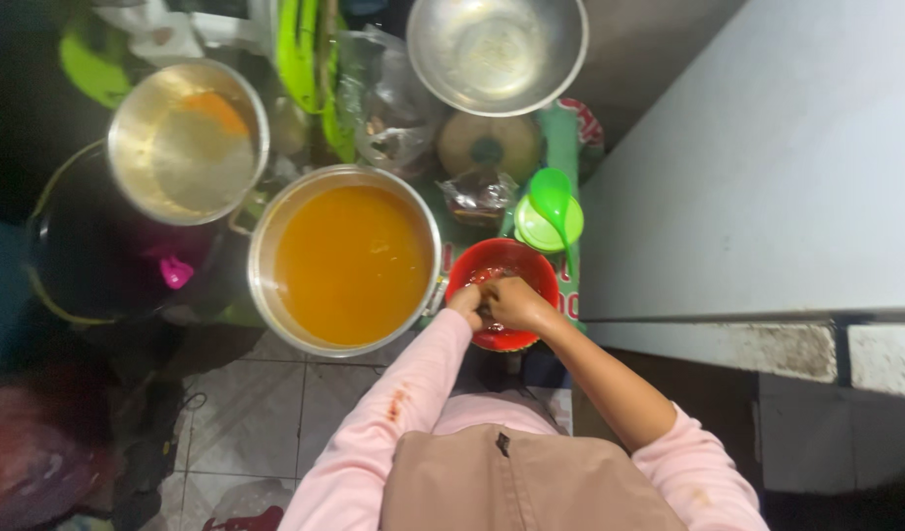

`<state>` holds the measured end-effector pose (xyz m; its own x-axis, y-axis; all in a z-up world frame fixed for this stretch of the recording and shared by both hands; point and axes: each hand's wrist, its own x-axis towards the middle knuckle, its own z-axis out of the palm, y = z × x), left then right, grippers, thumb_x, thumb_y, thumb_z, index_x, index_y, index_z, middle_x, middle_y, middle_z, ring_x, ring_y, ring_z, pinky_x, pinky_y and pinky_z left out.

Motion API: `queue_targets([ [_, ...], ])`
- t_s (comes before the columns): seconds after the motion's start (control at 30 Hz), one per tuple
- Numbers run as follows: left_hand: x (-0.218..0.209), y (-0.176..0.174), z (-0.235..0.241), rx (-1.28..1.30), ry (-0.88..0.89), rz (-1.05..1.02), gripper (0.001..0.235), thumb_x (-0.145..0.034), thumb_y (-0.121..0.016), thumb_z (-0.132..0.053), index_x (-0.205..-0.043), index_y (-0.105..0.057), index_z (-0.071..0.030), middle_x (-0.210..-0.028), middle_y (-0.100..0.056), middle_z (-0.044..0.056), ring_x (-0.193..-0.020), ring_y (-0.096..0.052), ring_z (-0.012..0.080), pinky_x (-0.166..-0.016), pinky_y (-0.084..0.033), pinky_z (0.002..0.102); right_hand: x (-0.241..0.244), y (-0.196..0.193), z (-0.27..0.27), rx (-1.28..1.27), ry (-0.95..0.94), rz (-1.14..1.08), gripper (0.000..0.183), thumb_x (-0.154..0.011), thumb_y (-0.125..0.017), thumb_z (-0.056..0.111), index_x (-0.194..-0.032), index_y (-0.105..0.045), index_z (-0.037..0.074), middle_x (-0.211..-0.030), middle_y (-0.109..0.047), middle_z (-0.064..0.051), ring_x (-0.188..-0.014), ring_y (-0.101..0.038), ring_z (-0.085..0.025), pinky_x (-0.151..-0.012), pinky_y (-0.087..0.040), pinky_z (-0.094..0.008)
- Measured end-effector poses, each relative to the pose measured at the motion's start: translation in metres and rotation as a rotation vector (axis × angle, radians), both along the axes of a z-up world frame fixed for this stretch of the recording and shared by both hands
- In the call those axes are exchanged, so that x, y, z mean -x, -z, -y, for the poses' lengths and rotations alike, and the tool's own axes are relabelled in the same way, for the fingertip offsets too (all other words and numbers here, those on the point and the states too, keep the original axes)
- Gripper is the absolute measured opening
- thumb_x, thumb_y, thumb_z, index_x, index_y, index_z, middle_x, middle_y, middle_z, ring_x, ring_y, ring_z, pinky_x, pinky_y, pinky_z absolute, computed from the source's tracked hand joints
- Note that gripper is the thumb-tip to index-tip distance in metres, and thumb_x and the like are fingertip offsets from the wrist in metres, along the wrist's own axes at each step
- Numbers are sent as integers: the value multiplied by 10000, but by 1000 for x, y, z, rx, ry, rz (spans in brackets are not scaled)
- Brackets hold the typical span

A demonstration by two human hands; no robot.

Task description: The person pours a yellow liquid from a large pot into a red bowl using a pink scoop, then adds a red powder from a packet and stirs the mixture with a spoon. The person also rinses the scoop and handles a strainer.

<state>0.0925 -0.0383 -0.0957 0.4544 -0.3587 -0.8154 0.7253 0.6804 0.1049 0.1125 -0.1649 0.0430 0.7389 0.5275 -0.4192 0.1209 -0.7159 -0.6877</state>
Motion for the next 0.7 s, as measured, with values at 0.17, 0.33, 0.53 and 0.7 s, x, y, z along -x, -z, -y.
queue_targets([
  [0.17,-6,-10,6,41,-81,-12,271,-965,-447,-31,-1163,-631,-53,-1003,-721,144,-875,-724,286,-711,-637,498,0,-27,2,-35,41,165,259,-815,-639,145,-1036,-706,26,-950,-728,-232,-908,-699,-410,-805,-538,-483],
  [0.33,12,-28,-2,-186,46,-31,437,-925,-574,103,-1242,-512,-192,-983,-644,145,-776,-652,293,-625,-572,449,-30,45,15,372,62,138,301,-852,-691,280,-994,-718,17,-985,-722,-218,-942,-702,-390,-820,-558,-476],
  [0.53,32,-26,-9,-296,161,9,573,-882,-627,151,-1358,-471,-129,-981,-650,154,-718,-658,268,-535,-571,407,-4,144,18,533,89,218,404,-909,-670,425,-972,-750,34,-997,-727,-165,-939,-719,-324,-787,-594,-460],
  [0.7,39,-1,-18,-410,154,-58,235,-976,-592,-154,-1195,-537,-218,-841,-608,128,-613,-534,237,-435,-440,376,-7,136,11,-610,778,-1275,269,-1018,-614,307,-946,-692,60,-821,-709,-112,-738,-689,-254,-678,-601,-389],
])
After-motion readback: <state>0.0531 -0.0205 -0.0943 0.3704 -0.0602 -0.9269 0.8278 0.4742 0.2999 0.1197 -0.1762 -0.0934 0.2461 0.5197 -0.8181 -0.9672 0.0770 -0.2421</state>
